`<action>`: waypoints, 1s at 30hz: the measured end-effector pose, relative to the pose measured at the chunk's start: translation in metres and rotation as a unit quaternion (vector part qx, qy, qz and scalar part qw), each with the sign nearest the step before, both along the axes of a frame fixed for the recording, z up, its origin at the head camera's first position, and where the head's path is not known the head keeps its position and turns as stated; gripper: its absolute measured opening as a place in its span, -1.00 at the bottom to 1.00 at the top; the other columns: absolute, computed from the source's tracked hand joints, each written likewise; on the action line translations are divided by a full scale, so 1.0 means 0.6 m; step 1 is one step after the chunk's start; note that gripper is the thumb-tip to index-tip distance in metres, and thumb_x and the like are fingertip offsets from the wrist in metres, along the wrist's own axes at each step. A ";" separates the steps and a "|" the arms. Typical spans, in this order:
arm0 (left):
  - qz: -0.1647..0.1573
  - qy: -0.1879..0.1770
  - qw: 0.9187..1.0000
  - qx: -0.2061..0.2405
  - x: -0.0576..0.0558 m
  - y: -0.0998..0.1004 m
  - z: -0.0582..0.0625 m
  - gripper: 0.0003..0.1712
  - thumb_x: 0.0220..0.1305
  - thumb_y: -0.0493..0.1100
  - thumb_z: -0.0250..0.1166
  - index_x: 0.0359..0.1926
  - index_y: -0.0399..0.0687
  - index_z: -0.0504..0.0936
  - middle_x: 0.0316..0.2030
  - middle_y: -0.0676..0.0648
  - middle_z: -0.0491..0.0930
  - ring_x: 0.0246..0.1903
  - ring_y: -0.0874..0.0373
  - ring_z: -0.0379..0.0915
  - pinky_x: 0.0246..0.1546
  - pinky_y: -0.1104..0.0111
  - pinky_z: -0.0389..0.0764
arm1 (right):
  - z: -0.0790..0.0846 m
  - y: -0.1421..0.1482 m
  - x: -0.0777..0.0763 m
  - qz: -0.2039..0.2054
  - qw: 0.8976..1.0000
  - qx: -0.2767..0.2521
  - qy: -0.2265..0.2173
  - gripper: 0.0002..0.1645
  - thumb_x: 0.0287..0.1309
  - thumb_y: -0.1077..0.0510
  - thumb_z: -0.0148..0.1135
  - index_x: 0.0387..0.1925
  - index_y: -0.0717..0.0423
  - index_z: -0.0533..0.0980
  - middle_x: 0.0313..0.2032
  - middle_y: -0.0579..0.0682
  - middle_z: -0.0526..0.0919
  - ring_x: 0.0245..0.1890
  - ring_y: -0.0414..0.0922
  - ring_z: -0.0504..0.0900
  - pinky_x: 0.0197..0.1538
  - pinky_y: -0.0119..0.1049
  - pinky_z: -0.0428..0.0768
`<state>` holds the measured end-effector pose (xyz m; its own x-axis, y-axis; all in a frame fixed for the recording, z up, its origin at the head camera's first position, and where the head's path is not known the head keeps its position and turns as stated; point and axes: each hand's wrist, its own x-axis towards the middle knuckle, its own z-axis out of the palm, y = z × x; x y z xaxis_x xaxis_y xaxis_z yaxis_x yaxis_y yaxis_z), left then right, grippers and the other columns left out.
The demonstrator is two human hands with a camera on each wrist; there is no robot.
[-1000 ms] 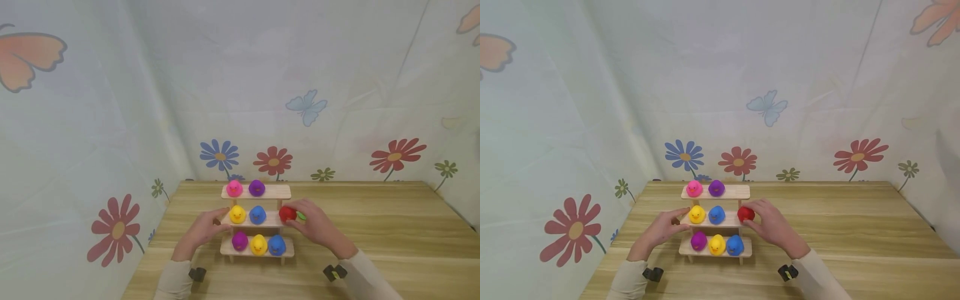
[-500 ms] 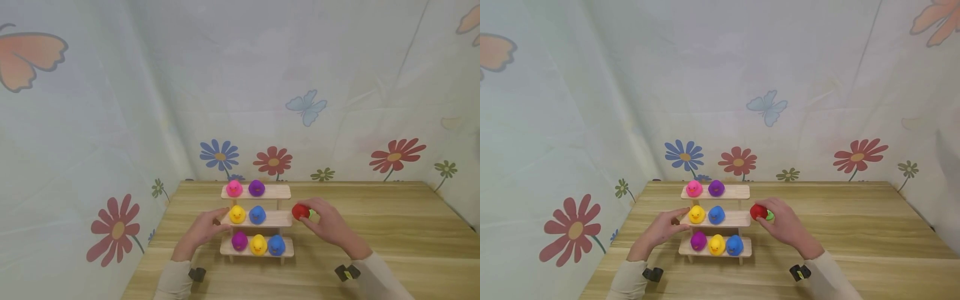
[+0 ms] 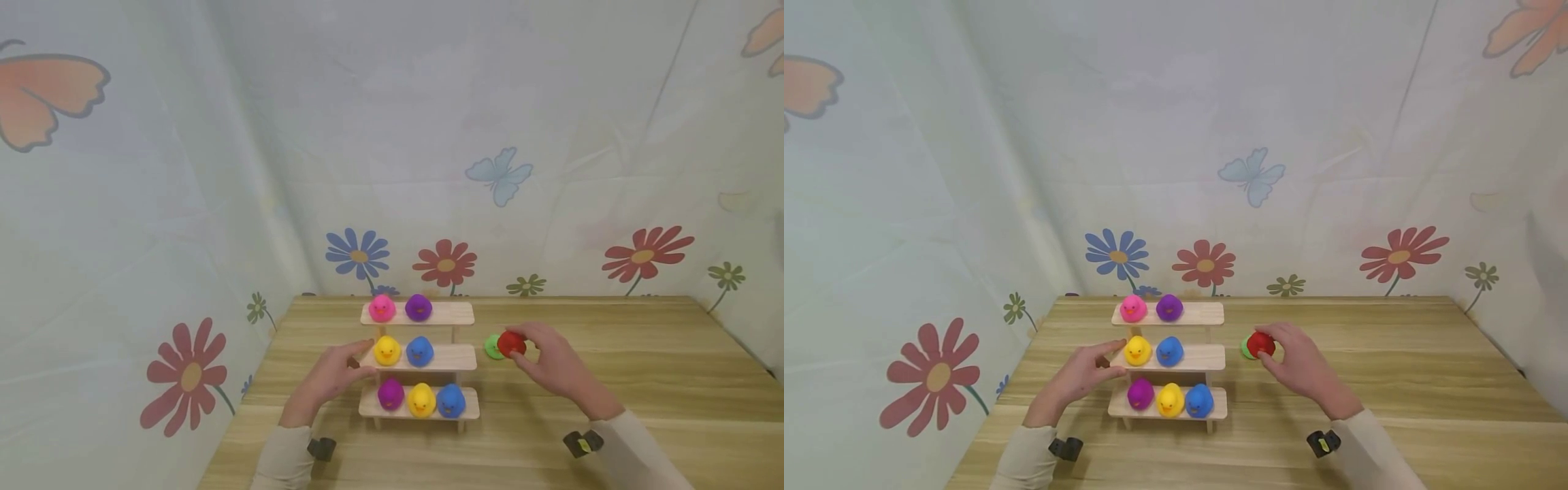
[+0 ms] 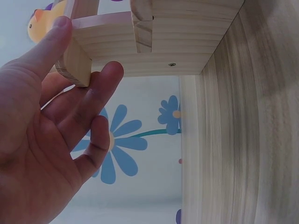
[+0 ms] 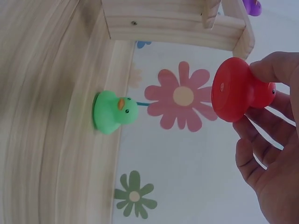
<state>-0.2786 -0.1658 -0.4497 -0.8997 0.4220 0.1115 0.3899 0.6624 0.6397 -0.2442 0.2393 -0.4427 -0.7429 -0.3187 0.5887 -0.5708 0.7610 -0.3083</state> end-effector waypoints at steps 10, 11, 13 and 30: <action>0.002 -0.006 1.000 -0.001 0.001 0.000 0.001 -0.25 0.12 0.18 0.30 0.30 0.03 0.38 0.17 -0.04 0.47 -0.35 0.25 0.47 -0.41 0.43 0.54 | -0.018 0.023 -0.008 -0.023 0.999 0.004 -0.046 -0.51 -0.07 0.27 0.42 -0.03 0.28 0.51 -0.21 0.04 0.59 -0.21 -0.05 0.52 -0.19 -0.08 0.55; 0.002 -0.006 1.000 -0.002 0.001 0.000 0.002 -0.24 0.11 0.19 0.30 0.30 0.03 0.38 0.17 -0.04 0.47 -0.35 0.25 0.47 -0.41 0.43 0.54 | -0.019 0.025 -0.009 -0.025 0.998 0.004 -0.053 -0.51 -0.06 0.26 0.41 -0.03 0.29 0.51 -0.21 0.04 0.59 -0.21 -0.05 0.52 -0.18 -0.08 0.55; 0.001 -0.004 1.000 -0.002 0.001 0.000 0.001 -0.24 0.11 0.20 0.29 0.30 0.02 0.38 0.16 -0.04 0.47 -0.36 0.25 0.47 -0.42 0.43 0.54 | -0.022 0.029 -0.010 -0.030 0.997 0.004 -0.067 -0.51 -0.04 0.26 0.40 -0.02 0.29 0.51 -0.20 0.06 0.59 -0.21 -0.04 0.52 -0.17 -0.07 0.55; 0.000 -0.003 1.000 -0.004 -0.002 -0.001 -0.002 -0.21 0.09 0.25 0.27 0.29 0.03 0.38 0.16 -0.04 0.48 -0.34 0.25 0.47 -0.40 0.43 0.54 | -0.043 0.060 -0.029 -0.054 0.991 0.013 -0.119 -0.55 -0.06 0.27 0.41 -0.06 0.29 0.52 -0.19 0.10 0.60 -0.23 -0.02 0.53 -0.16 -0.04 0.53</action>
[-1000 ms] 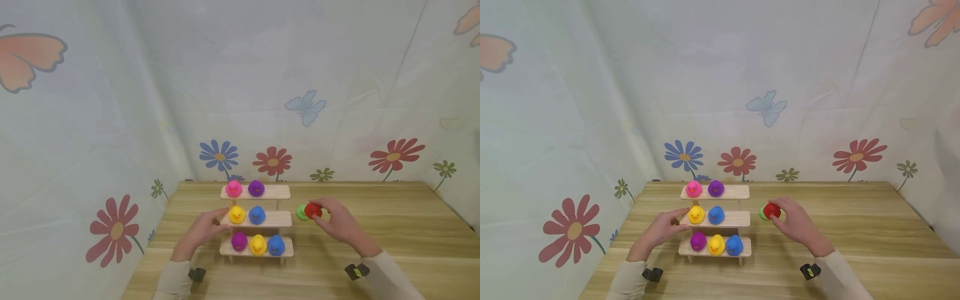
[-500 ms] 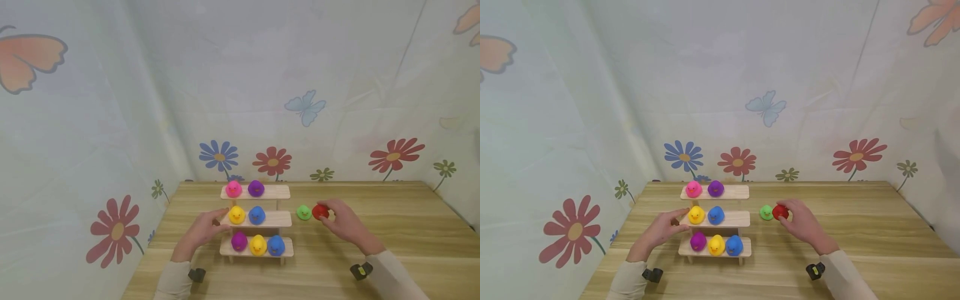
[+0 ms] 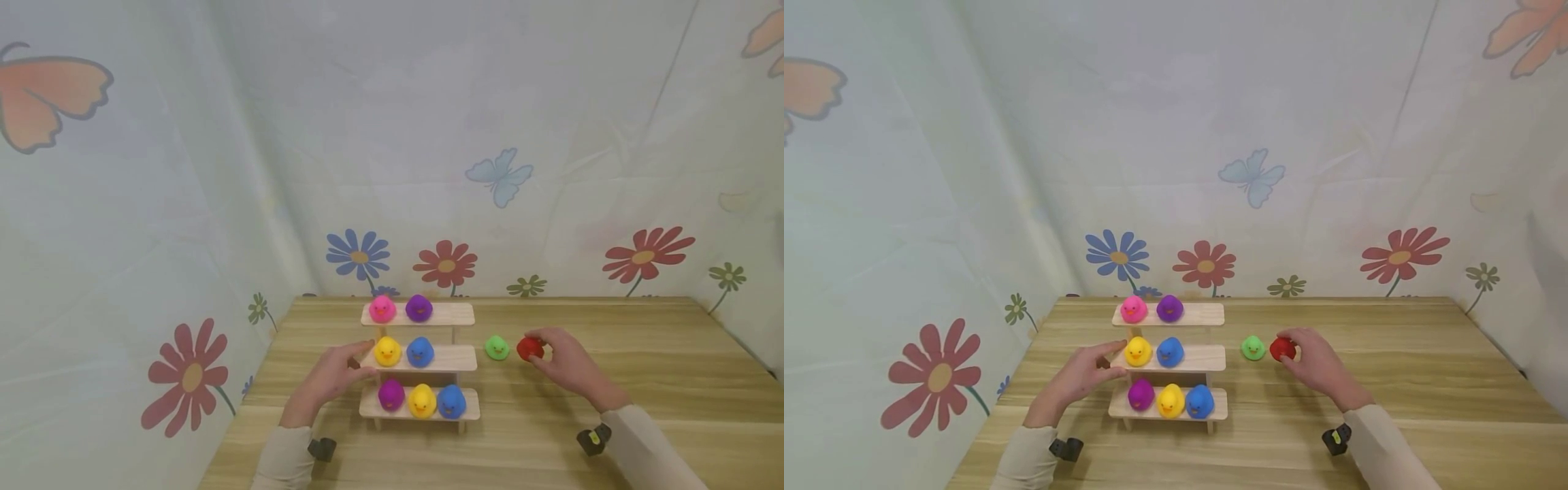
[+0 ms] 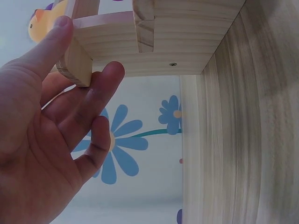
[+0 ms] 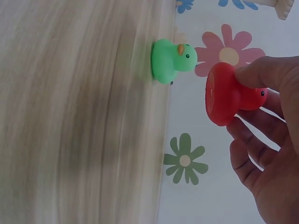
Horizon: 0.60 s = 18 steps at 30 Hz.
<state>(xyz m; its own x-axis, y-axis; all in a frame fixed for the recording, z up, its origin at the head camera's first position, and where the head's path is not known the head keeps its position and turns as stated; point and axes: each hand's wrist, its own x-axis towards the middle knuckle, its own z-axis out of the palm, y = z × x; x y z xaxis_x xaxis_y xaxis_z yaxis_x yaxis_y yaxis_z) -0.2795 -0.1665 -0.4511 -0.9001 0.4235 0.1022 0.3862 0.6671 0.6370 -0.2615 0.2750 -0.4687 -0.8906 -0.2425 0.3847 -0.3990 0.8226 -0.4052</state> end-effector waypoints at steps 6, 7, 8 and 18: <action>-0.001 0.005 1.000 -0.001 0.001 0.001 0.000 -0.22 0.10 0.24 0.27 0.29 0.02 0.38 0.16 -0.04 0.48 -0.34 0.26 0.48 -0.40 0.43 0.54 | -0.005 0.005 -0.006 0.001 1.000 0.000 -0.014 -0.56 -0.08 0.28 0.42 -0.10 0.29 0.53 -0.21 0.09 0.61 -0.26 -0.02 0.53 -0.16 -0.03 0.53; -0.001 0.004 1.000 0.000 0.001 0.001 0.000 -0.22 0.10 0.24 0.27 0.29 0.02 0.38 0.16 -0.04 0.48 -0.34 0.26 0.48 -0.40 0.43 0.54 | -0.006 0.006 -0.007 0.001 1.000 -0.001 -0.017 -0.57 -0.08 0.28 0.42 -0.10 0.29 0.53 -0.21 0.09 0.61 -0.26 -0.02 0.53 -0.16 -0.04 0.53; 0.000 0.004 1.000 0.000 0.001 0.001 0.001 -0.22 0.10 0.24 0.27 0.29 0.02 0.38 0.16 -0.04 0.48 -0.34 0.26 0.48 -0.40 0.43 0.54 | -0.008 0.007 -0.008 0.000 1.000 -0.002 -0.019 -0.57 -0.08 0.28 0.42 -0.10 0.29 0.53 -0.22 0.08 0.61 -0.26 -0.03 0.53 -0.17 -0.04 0.53; 0.001 -0.006 1.000 0.001 0.001 0.001 0.003 -0.23 0.12 0.23 0.27 0.30 0.05 0.38 0.15 -0.03 0.48 -0.33 0.24 0.48 -0.39 0.41 0.54 | -0.017 0.014 -0.017 -0.001 0.998 -0.001 -0.061 -0.61 -0.09 0.31 0.42 -0.15 0.26 0.55 -0.26 0.03 0.63 -0.27 -0.03 0.54 -0.19 -0.06 0.52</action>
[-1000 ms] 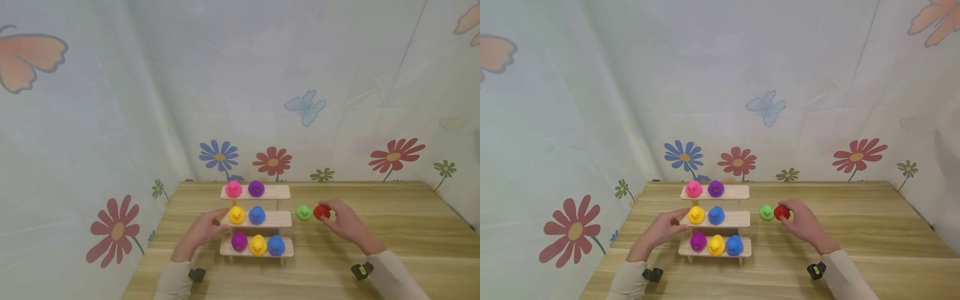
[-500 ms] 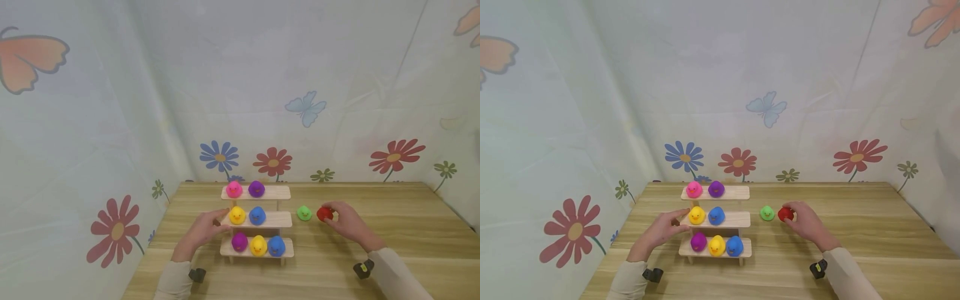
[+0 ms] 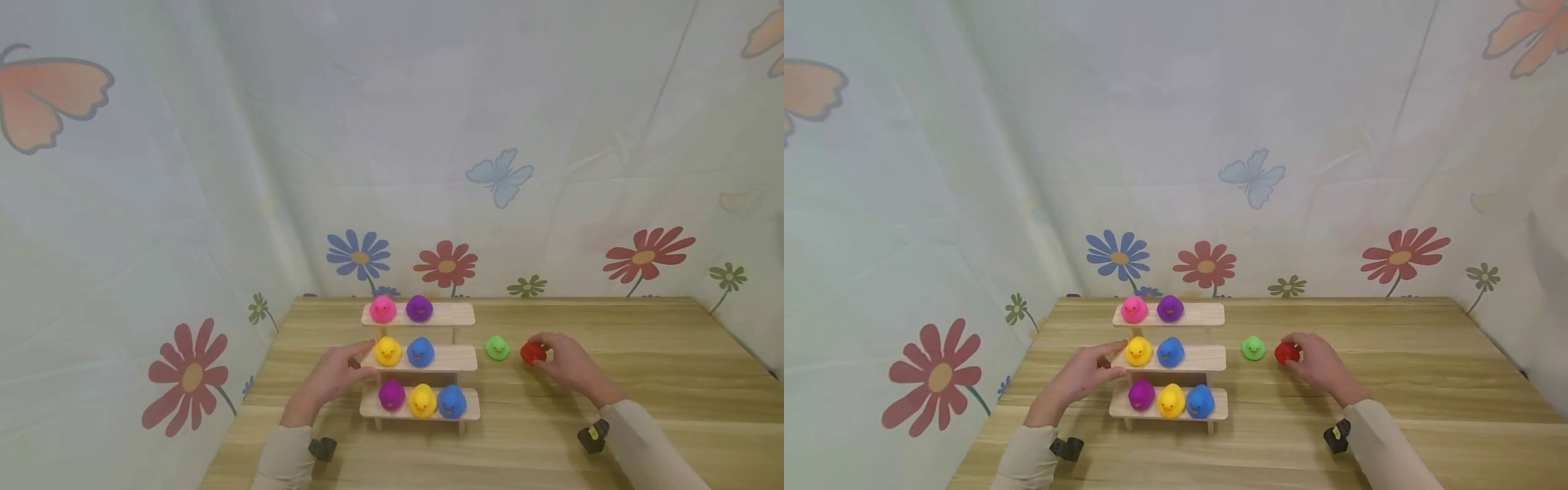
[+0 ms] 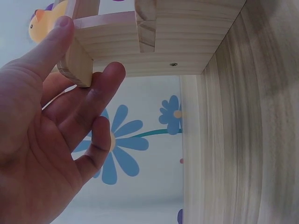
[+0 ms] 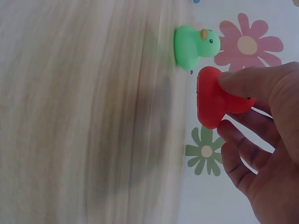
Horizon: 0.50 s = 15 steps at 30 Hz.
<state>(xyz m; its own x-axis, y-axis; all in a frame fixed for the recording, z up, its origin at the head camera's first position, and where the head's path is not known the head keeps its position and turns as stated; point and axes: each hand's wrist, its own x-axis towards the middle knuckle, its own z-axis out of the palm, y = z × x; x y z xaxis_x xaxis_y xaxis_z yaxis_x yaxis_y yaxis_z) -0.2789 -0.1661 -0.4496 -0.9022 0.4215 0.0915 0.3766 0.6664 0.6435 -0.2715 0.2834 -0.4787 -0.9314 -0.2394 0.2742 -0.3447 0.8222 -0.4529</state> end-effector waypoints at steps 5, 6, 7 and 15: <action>0.001 0.000 1.000 -0.004 0.000 0.000 0.001 -0.23 0.12 0.24 0.27 0.30 0.05 0.38 0.16 -0.03 0.48 -0.33 0.25 0.48 -0.38 0.41 0.54 | -0.001 0.002 -0.004 -0.007 1.000 -0.001 -0.029 -0.61 -0.08 0.32 0.41 -0.13 0.25 0.54 -0.24 0.05 0.62 -0.25 -0.01 0.53 -0.17 -0.04 0.52; 0.001 0.001 1.000 -0.004 0.000 0.000 0.001 -0.23 0.11 0.24 0.27 0.30 0.05 0.38 0.16 -0.03 0.48 -0.33 0.25 0.48 -0.38 0.41 0.54 | -0.001 0.002 -0.005 -0.008 0.999 -0.001 -0.032 -0.61 -0.08 0.32 0.41 -0.13 0.25 0.54 -0.23 0.05 0.62 -0.24 -0.01 0.53 -0.17 -0.04 0.52; 0.000 0.001 1.000 -0.004 0.000 0.000 0.001 -0.23 0.11 0.24 0.27 0.30 0.05 0.38 0.15 -0.03 0.48 -0.33 0.25 0.48 -0.38 0.41 0.54 | -0.002 0.003 -0.006 -0.010 0.999 -0.002 -0.034 -0.61 -0.08 0.32 0.41 -0.13 0.24 0.54 -0.23 0.05 0.63 -0.23 0.00 0.54 -0.16 -0.03 0.52; 0.001 0.002 1.000 -0.009 0.001 0.000 0.002 -0.23 0.11 0.25 0.26 0.30 0.04 0.38 0.15 -0.03 0.48 -0.32 0.25 0.47 -0.36 0.41 0.54 | -0.007 0.005 -0.015 -0.012 0.999 -0.004 -0.046 -0.61 -0.06 0.30 0.39 -0.12 0.22 0.54 -0.22 0.06 0.63 -0.21 0.03 0.55 -0.13 0.00 0.53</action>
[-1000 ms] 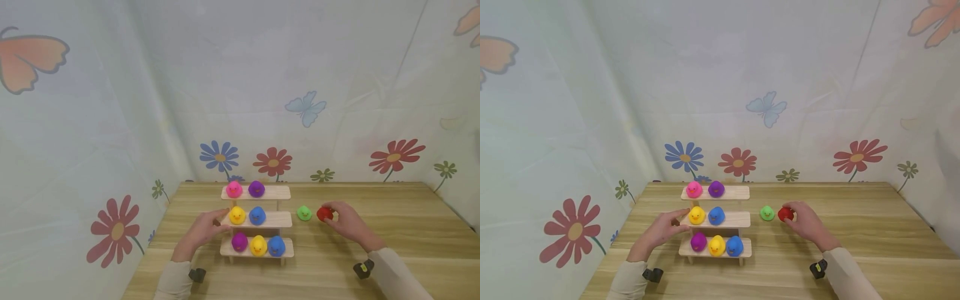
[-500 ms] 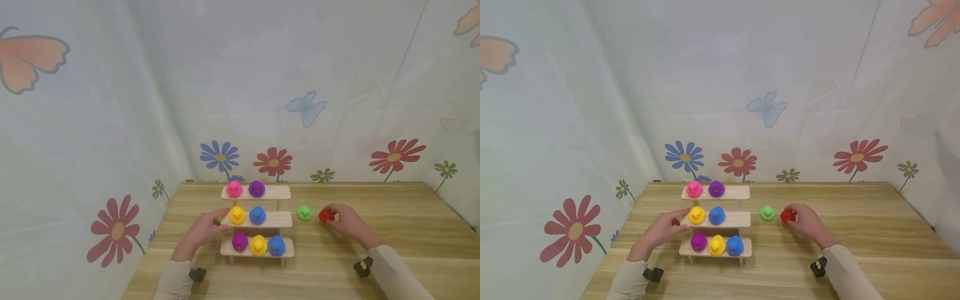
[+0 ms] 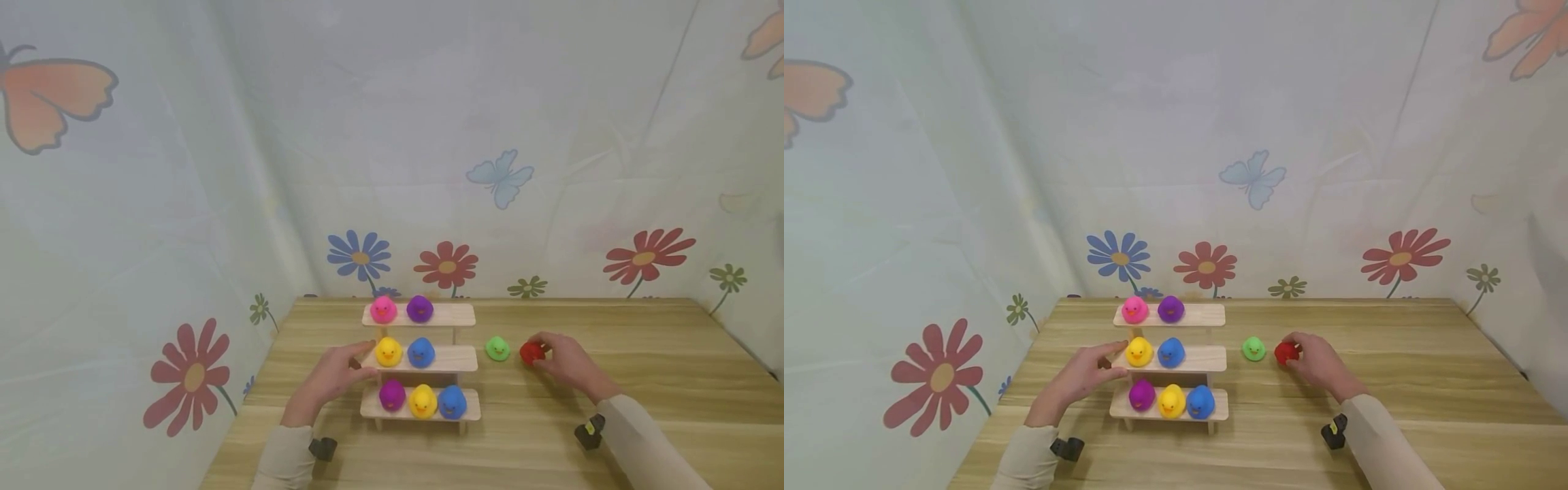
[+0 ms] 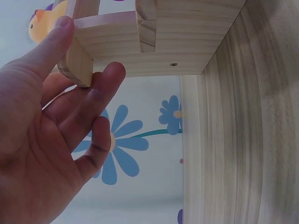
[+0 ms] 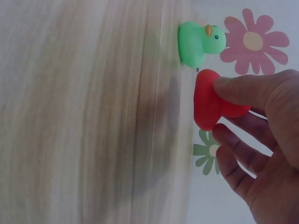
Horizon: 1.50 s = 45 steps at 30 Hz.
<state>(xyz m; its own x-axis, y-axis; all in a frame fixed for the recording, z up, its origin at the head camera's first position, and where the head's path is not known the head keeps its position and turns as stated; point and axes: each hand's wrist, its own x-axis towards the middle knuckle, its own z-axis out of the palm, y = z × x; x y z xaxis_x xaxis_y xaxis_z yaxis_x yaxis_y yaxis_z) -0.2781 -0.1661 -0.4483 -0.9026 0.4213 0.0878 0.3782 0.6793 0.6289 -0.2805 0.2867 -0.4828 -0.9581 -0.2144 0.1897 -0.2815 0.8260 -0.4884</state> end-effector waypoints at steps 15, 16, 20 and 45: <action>0.005 -0.002 1.000 -0.007 0.000 -0.001 -0.001 -0.22 0.11 0.27 0.26 0.30 0.05 0.38 0.16 -0.03 0.47 -0.33 0.25 0.48 -0.38 0.42 0.54 | -0.015 -0.003 -0.011 0.008 1.000 -0.010 0.007 -0.65 -0.08 0.34 0.37 -0.16 0.24 0.54 -0.25 0.07 0.64 -0.23 0.06 0.57 -0.16 0.00 0.54; 0.004 -0.001 1.000 -0.007 0.000 -0.001 -0.002 -0.22 0.11 0.26 0.26 0.30 0.05 0.38 0.16 -0.03 0.47 -0.33 0.25 0.48 -0.39 0.42 0.54 | -0.015 -0.003 -0.011 0.009 1.000 -0.013 0.008 -0.65 -0.08 0.35 0.37 -0.17 0.24 0.54 -0.25 0.07 0.64 -0.23 0.06 0.58 -0.16 0.00 0.54; 0.002 0.005 1.000 -0.008 0.000 -0.002 -0.004 -0.23 0.12 0.26 0.26 0.30 0.05 0.38 0.18 -0.02 0.46 -0.34 0.26 0.48 -0.40 0.43 0.53 | -0.018 -0.002 -0.012 0.013 1.000 -0.023 0.011 -0.66 -0.10 0.38 0.37 -0.18 0.26 0.54 -0.27 0.08 0.64 -0.24 0.07 0.58 -0.19 -0.01 0.55; 0.002 0.002 1.000 -0.001 0.000 0.000 0.003 -0.23 0.10 0.24 0.28 0.29 0.03 0.39 0.14 -0.05 0.49 -0.31 0.22 0.48 -0.40 0.41 0.54 | -0.031 0.000 -0.032 -0.006 0.999 -0.045 0.005 -0.61 -0.11 0.39 0.33 -0.13 0.24 0.55 -0.21 0.13 0.64 -0.15 0.13 0.58 -0.10 0.05 0.53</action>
